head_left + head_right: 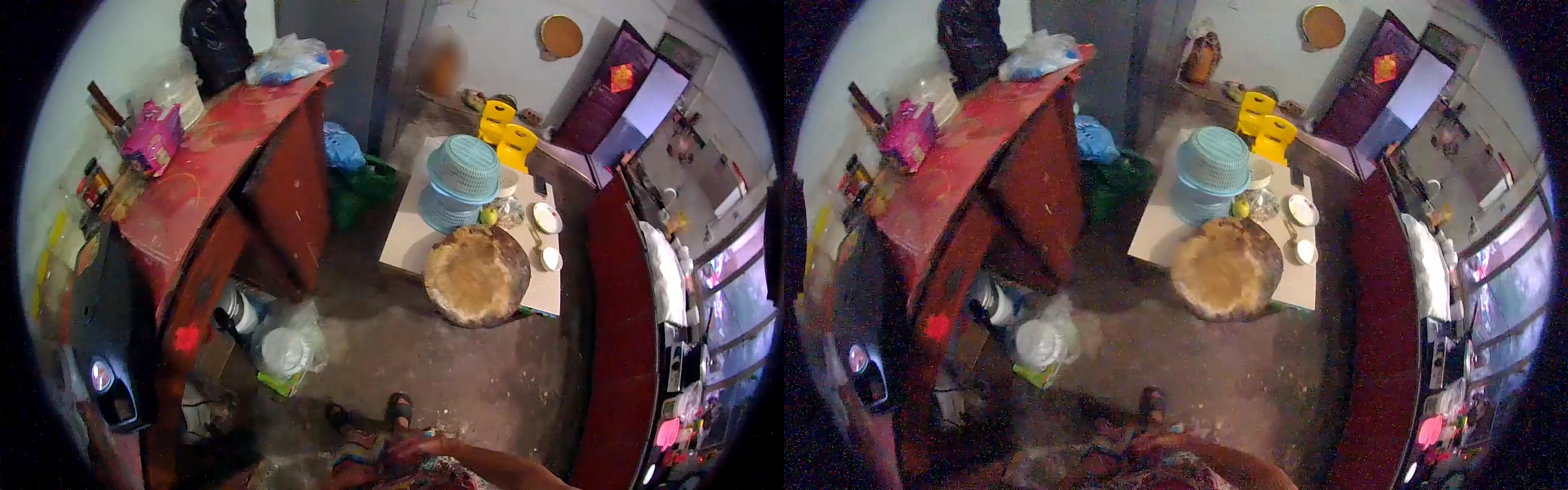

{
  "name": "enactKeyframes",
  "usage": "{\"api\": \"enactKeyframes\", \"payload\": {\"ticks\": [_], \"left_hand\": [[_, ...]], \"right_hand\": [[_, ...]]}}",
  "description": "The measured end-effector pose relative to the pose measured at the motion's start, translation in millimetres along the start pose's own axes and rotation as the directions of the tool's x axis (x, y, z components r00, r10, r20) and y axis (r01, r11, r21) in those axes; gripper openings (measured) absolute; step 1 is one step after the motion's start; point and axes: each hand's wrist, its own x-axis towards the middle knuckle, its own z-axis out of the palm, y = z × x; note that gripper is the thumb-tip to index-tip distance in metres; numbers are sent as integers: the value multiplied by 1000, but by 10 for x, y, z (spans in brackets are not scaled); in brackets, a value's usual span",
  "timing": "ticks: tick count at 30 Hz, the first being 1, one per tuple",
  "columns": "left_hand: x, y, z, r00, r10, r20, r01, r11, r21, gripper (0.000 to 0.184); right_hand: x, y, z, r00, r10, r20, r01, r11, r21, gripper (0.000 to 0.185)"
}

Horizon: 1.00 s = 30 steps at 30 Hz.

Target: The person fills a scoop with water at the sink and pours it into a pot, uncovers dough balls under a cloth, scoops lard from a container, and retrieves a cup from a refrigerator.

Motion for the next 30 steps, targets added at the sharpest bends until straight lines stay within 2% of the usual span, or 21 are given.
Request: {"api": "enactKeyframes", "payload": {"ticks": [3,9,15,18,21,23,24,25,27,28,29,30], "left_hand": [[178,-8,16,999,-37,-35,36,999,-38,24],[538,-367,-141,948,-70,-311,32,992,-125,23],[1069,-925,-67,919,-91,-385,23,984,-177,23],[1410,-1267,-278,909,-17,-417,-39,991,-126,23],[1877,-1573,-763,847,103,-522,-116,993,8,23],[2290,-1893,-1166,737,175,-653,-149,984,96,23],[2532,-2140,-1351,654,118,-747,-202,979,-23,23],[2792,-2457,-1579,552,48,-833,-340,924,-172,24],[2833,-2686,-1930,306,-15,-952,-451,878,-159,27],[2812,-2772,-2164,159,30,-987,-393,919,-35,29],[2706,-2730,-2437,13,89,-996,-313,946,80,31],[2306,-2347,-2640,-139,224,-965,-27,973,230,36]], "right_hand": [[251,-284,235,985,-100,141,98,995,23,38],[939,-132,467,963,-113,244,145,982,-117,34],[1628,362,292,964,-106,244,175,944,-279,31],[2073,587,36,961,-140,238,222,903,-367,29],[2560,526,-496,959,-245,140,282,815,-506,28],[2764,157,-1072,936,-353,23,300,758,-579,27],[2896,91,-1269,914,-404,-35,299,729,-615,26],[3078,179,-1351,885,-459,-78,318,717,-621,26],[3473,351,-1514,810,-561,-168,347,692,-633,25],[3685,442,-1600,765,-607,-217,357,679,-641,25],[3982,615,-1648,732,-634,-250,421,709,-565,26],[4280,789,-1697,697,-659,-283,488,724,-487,28]]}}
